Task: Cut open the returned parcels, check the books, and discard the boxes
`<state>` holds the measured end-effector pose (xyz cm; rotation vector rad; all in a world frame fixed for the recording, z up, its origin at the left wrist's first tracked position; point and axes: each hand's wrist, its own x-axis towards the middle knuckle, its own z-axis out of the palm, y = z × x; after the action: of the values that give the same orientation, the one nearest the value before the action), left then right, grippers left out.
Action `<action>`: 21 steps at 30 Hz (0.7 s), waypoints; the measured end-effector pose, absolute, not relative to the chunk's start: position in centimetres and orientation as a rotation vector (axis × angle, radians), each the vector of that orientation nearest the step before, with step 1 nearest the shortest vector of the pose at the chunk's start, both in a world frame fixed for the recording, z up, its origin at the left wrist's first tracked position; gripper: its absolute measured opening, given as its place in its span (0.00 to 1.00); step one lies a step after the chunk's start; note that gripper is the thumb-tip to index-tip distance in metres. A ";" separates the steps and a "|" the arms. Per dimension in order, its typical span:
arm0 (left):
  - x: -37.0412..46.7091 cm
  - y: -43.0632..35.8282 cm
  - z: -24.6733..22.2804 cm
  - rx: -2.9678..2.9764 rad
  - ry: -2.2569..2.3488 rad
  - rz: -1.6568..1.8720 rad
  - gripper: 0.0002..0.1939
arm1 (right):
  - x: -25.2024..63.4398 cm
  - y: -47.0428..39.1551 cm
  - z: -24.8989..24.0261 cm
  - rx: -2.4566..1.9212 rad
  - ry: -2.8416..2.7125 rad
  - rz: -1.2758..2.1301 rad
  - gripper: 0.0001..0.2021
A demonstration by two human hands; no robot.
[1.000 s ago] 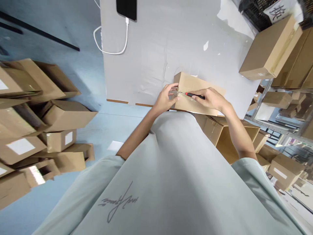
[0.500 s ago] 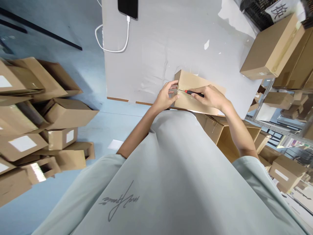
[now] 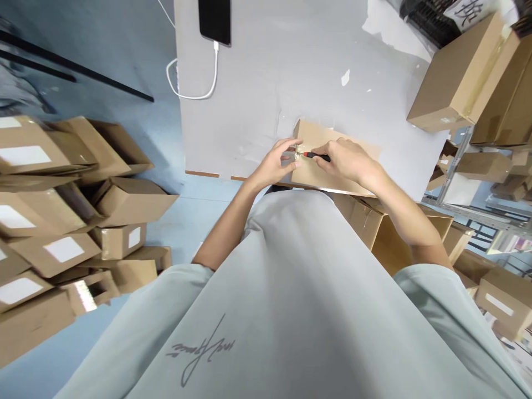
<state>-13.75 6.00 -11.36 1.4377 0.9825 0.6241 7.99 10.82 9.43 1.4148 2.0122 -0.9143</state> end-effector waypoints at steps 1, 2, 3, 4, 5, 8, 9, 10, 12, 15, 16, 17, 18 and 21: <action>-13.8 6.0 -11.4 1.431 0.986 0.623 0.38 | 8.1 10.7 9.5 1.416 2.006 -0.904 0.23; -13.7 6.0 -11.4 1.425 0.990 0.622 0.39 | 8.2 10.6 9.5 1.419 1.997 -0.895 0.23; -13.7 6.0 -11.3 1.420 0.994 0.620 0.39 | 8.4 10.4 9.4 1.423 1.983 -0.885 0.23; -13.7 5.9 -11.3 1.416 0.998 0.620 0.39 | 8.7 10.3 9.4 1.431 1.964 -0.875 0.23; -13.7 5.9 -11.3 1.412 1.002 0.620 0.39 | 9.1 10.1 9.4 1.439 1.944 -0.866 0.23; -13.6 5.9 -11.0 1.410 1.006 0.623 0.38 | 11.6 9.3 9.4 1.475 1.851 -0.816 0.24; -13.5 5.8 -11.0 1.412 1.008 0.625 0.38 | 12.9 8.9 9.5 1.499 1.804 -0.784 0.24; -13.4 5.8 -11.0 1.414 1.010 0.629 0.38 | 14.5 8.4 9.6 1.529 1.752 -0.752 0.24; -13.3 5.5 -11.5 1.420 1.010 0.637 0.38 | 18.1 7.3 10.1 1.600 1.643 -0.712 0.24; -13.8 5.0 -13.4 1.456 1.041 0.635 0.35 | 24.1 5.2 10.8 1.703 1.547 -0.739 0.24; -14.1 4.8 -14.2 1.487 1.079 0.634 0.33 | 26.0 4.5 11.0 1.734 1.513 -0.727 0.23; -14.4 4.7 -14.8 1.517 1.128 0.639 0.30 | 27.8 3.9 11.1 1.759 1.467 -0.698 0.22; -14.5 4.6 -15.2 1.541 1.180 0.652 0.28 | 29.4 3.3 11.1 1.778 1.413 -0.658 0.22; -12.8 4.6 -14.2 1.583 1.245 0.713 0.27 | 33.1 1.9 10.9 1.817 1.269 -0.580 0.21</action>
<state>-12.82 4.55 -14.25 1.5832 1.2453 0.7134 33.09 1.92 10.93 1.8166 1.2692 -0.5804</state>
